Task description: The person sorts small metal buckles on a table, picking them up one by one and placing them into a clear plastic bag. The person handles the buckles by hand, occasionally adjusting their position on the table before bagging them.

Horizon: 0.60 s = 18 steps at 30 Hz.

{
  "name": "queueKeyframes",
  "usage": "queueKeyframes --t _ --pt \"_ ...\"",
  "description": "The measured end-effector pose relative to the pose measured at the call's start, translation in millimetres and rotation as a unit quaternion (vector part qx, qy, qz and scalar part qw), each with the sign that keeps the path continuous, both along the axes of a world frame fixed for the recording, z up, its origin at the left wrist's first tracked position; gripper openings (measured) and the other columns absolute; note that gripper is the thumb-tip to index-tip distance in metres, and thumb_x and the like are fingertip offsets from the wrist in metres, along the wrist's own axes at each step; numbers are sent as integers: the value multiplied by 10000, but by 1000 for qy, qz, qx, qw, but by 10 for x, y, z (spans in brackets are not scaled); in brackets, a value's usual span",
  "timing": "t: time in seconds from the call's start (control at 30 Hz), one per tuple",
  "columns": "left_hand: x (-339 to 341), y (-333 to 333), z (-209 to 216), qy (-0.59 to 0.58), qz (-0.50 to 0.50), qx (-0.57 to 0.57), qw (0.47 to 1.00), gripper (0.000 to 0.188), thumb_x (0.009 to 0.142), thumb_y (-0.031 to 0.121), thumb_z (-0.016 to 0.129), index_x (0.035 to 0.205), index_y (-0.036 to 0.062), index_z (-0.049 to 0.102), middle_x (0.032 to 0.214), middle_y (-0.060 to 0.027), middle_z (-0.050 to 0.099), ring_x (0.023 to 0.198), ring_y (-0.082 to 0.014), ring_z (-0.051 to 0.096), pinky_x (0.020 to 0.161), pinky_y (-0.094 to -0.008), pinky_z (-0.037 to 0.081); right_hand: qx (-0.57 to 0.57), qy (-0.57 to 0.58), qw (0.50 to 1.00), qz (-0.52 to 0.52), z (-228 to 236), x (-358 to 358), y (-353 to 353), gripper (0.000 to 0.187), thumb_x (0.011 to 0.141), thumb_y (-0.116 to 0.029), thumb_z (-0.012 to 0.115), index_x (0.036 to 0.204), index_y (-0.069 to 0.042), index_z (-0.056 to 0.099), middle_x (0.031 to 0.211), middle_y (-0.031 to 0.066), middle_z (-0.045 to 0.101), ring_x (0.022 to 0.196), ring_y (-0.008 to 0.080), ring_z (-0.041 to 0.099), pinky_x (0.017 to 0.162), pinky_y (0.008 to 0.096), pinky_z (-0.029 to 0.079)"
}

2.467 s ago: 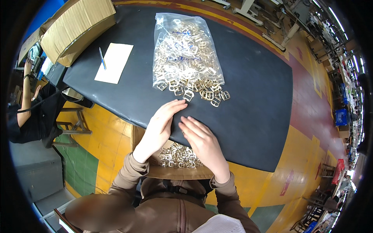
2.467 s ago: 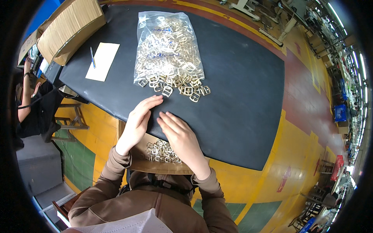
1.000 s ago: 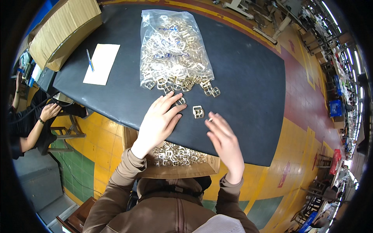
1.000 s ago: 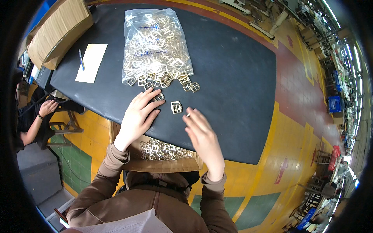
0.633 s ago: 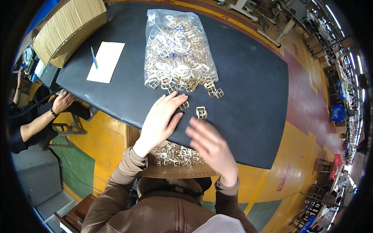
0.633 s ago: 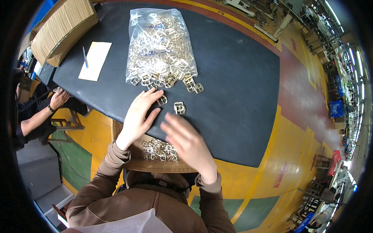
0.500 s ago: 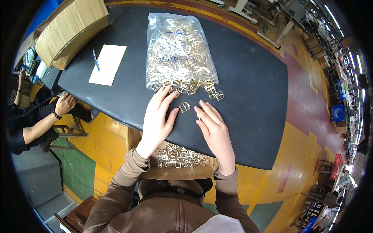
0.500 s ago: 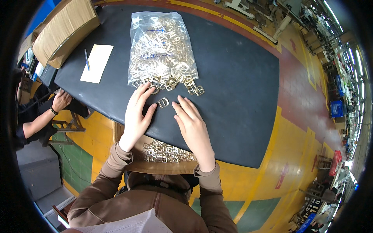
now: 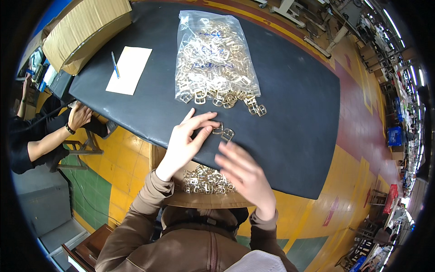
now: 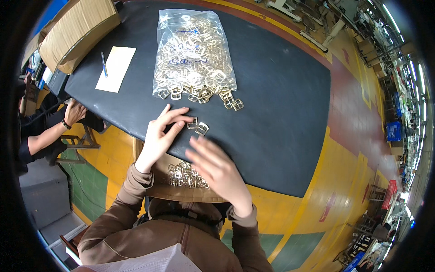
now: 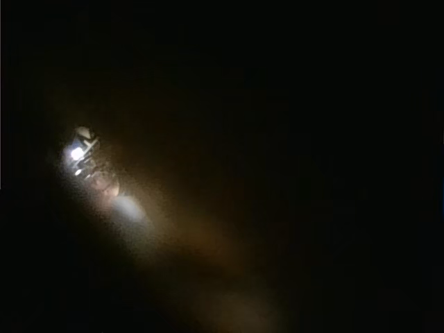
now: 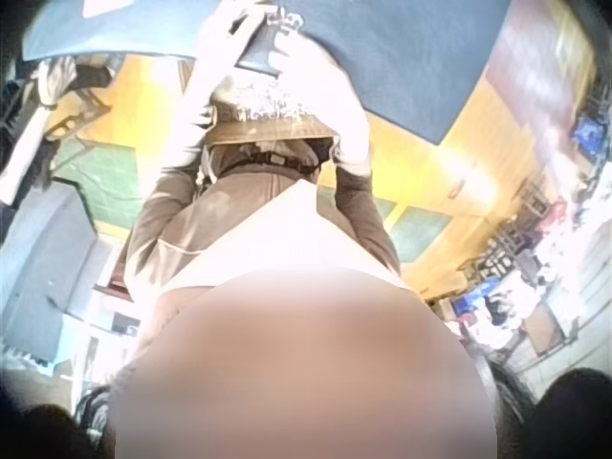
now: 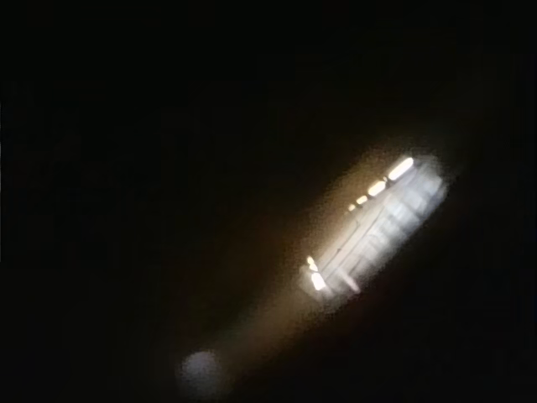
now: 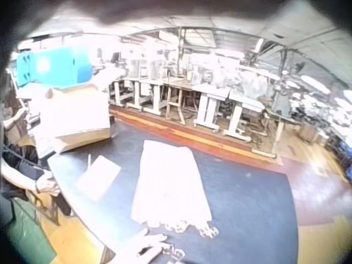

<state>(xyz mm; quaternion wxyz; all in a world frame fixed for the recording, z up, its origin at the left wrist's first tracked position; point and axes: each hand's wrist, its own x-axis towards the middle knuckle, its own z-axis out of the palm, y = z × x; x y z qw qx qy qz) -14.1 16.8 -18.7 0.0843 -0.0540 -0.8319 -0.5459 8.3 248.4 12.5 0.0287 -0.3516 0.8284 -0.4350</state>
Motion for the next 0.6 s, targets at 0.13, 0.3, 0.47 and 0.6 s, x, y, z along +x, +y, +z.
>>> queueKeyframes --t 0.13,0.3,0.47,0.6 --pt "-11 -87 -56 -41 25 234 971 327 1046 27 618 1367 9 676 1327 -120 752 1386 -228 603 1289 -468 293 32 40 995 -88 -148 -380 -374 327 998 -101 698 1315 -19 720 1488 173 627 1419 356 567 1155 446 487" --pt "-20 -134 -51 9 18 184 983 326 1032 9 622 1350 18 691 1387 -122 716 1424 -282 566 1255 -433 357 37 44 997 53 -277 -217 -398 316 992 -39 663 1302 -13 719 1480 148 644 1411 339 575 1151 440 491" --pt "-148 89 101 55 -95 -84 990 344 1003 88 671 1346 84 703 1519 -118 608 1537 -380 420 1284 -519 292 -13 -36 987 153 -236 266 -122 297 974 -27 659 1255 16 743 1369 147 712 1390 305 602 1182 438 481" --pt "-503 459 83 155 -105 -223 957 424 1029 180 663 1446 112 624 1600 -103 516 1553 -399 371 1272 -555 293 -25 -91 984 153 -110 440 131 319 942 -36 739 1259 6 745 1355 130 722 1324 309 650 1098 424 553"
